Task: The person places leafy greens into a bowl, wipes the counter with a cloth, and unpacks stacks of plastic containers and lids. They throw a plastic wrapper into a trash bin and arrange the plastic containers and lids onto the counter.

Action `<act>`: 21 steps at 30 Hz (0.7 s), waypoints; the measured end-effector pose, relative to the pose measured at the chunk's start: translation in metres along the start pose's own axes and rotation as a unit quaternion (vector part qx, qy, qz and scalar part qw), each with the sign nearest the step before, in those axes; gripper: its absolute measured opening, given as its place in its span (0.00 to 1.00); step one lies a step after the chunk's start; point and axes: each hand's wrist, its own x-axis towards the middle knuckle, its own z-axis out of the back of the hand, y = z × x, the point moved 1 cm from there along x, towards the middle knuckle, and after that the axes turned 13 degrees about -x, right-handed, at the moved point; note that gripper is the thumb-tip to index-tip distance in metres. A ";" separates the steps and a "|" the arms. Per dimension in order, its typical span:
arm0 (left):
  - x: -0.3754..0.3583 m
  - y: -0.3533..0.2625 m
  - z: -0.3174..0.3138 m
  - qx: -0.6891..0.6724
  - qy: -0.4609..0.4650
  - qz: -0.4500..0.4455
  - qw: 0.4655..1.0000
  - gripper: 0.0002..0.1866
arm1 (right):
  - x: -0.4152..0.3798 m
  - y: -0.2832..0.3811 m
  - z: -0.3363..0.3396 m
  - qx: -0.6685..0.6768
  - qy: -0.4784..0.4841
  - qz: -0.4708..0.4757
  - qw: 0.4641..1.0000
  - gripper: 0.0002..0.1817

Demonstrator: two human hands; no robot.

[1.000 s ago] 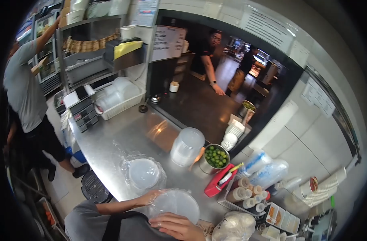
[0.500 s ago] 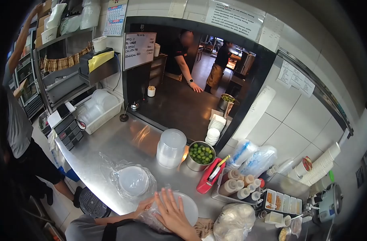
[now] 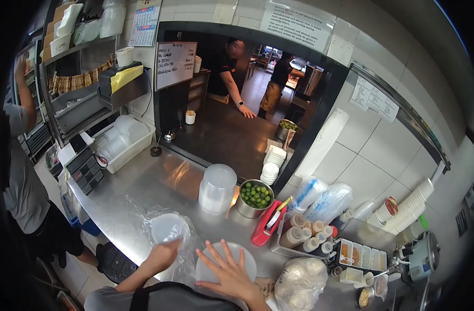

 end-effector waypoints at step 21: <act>0.015 0.068 -0.148 -0.540 0.097 0.168 0.819 0.27 | -0.067 -0.042 -0.009 0.156 -0.097 -0.139 0.973 0.54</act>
